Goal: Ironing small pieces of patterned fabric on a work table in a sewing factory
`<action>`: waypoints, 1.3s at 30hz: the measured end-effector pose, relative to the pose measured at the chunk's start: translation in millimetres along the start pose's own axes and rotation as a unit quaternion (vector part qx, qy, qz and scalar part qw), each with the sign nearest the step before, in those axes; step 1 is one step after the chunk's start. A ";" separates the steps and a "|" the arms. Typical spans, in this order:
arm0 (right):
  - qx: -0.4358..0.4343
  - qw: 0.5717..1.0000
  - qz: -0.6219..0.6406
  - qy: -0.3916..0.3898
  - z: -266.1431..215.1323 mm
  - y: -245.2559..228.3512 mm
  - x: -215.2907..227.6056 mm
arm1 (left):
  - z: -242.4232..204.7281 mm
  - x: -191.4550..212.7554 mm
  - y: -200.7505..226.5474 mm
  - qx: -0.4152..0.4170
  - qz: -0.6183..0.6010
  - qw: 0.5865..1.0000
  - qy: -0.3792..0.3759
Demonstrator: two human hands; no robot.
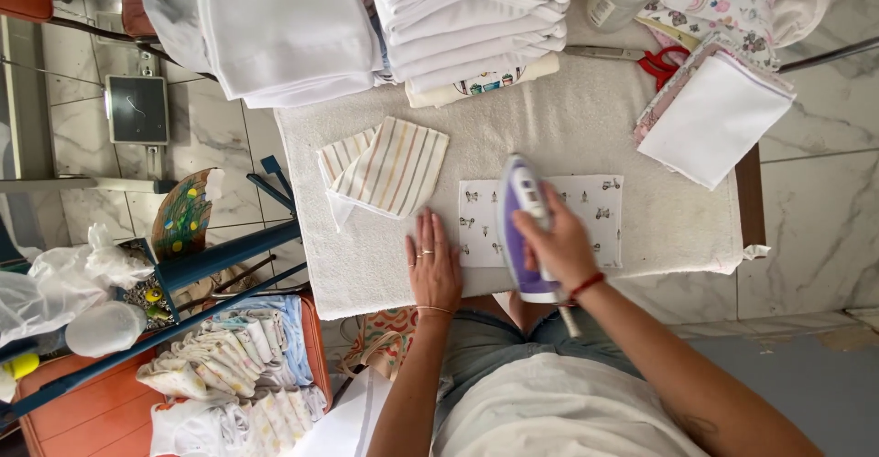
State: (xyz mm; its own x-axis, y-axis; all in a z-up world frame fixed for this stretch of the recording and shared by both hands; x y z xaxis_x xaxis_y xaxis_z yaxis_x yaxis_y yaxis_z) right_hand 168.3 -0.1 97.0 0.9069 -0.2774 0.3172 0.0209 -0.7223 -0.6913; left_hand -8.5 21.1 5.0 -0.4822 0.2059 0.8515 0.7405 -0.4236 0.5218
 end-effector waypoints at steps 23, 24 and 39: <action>-0.054 0.970 -0.227 0.064 -6.2 10.5 74.3 | 29.0 -8.5 8.5 0.340 -0.260 0.903 -0.022; -0.085 0.969 -0.217 0.080 -7.6 18.2 85.2 | 33.8 -2.6 18.2 0.348 -0.233 0.907 -0.042; -0.167 0.954 -0.238 0.080 -27.8 47.8 150.2 | 57.5 3.9 49.3 0.421 -0.620 0.650 -0.125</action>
State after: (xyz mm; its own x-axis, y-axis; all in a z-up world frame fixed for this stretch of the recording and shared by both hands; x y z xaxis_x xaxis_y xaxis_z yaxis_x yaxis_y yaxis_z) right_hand 293.8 -93.8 129.6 0.7520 0.0580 0.6566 0.2542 -0.9446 -0.2077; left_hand 53.0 51.8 37.0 -0.9394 0.1108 -0.3245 -0.1002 0.8163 0.5689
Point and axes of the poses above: each hand's wrist, its own z-axis towards the middle knuckle, its own x-axis out of the back of the hand, y = z × x, the point moved 4 cm from there along z, towards the middle knuckle, and after that the axes turned 12 degrees about -z, right-handed, at the moved point
